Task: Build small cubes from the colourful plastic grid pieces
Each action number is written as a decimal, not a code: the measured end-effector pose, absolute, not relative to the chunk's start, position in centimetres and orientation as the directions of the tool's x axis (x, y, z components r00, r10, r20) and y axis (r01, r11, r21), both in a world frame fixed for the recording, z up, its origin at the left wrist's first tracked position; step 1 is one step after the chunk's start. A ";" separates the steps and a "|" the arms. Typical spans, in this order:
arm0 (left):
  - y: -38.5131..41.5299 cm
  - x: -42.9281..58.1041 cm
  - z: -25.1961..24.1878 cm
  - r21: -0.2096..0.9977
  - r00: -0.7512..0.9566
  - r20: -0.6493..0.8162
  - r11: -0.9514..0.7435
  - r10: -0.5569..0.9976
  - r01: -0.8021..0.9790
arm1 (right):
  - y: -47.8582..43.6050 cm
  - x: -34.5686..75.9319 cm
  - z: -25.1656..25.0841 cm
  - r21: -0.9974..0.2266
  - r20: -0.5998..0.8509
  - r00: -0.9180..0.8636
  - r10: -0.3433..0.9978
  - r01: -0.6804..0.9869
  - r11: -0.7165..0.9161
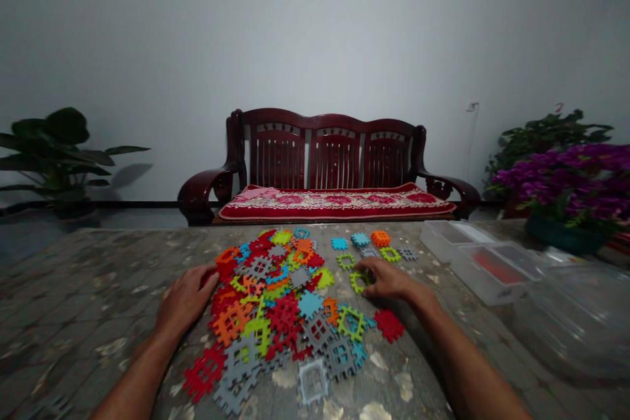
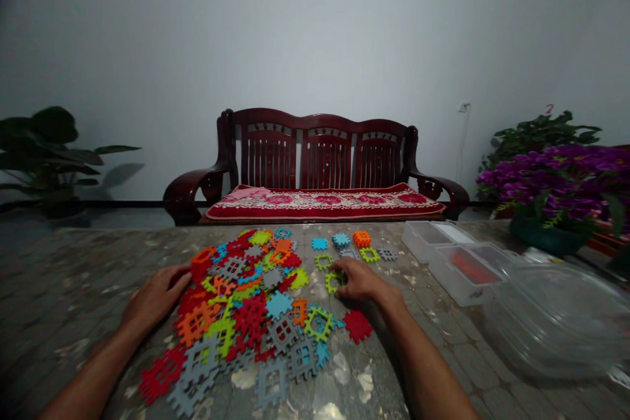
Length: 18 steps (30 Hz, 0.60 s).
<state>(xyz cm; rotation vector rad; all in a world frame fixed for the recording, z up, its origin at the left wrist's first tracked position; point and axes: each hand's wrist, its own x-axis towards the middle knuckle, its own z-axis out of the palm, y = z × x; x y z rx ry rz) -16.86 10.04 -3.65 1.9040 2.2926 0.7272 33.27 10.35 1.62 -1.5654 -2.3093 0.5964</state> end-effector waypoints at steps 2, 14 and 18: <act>10.0 -16.9 -3.7 0.404 -0.232 0.241 0.119 0.942 0.907 | 10.3 33.5 1.8 -0.452 -0.019 -0.391 0.920 0.824 0.341; 9.9 -16.7 -3.3 0.397 -0.236 0.238 0.128 0.942 0.909 | 10.1 33.4 2.1 -0.408 -0.027 -0.357 0.934 0.856 0.316; 10.0 -16.8 -3.5 0.379 -0.226 0.252 0.119 0.941 0.918 | 10.6 33.7 2.0 -0.394 -0.069 -0.379 0.923 0.860 0.324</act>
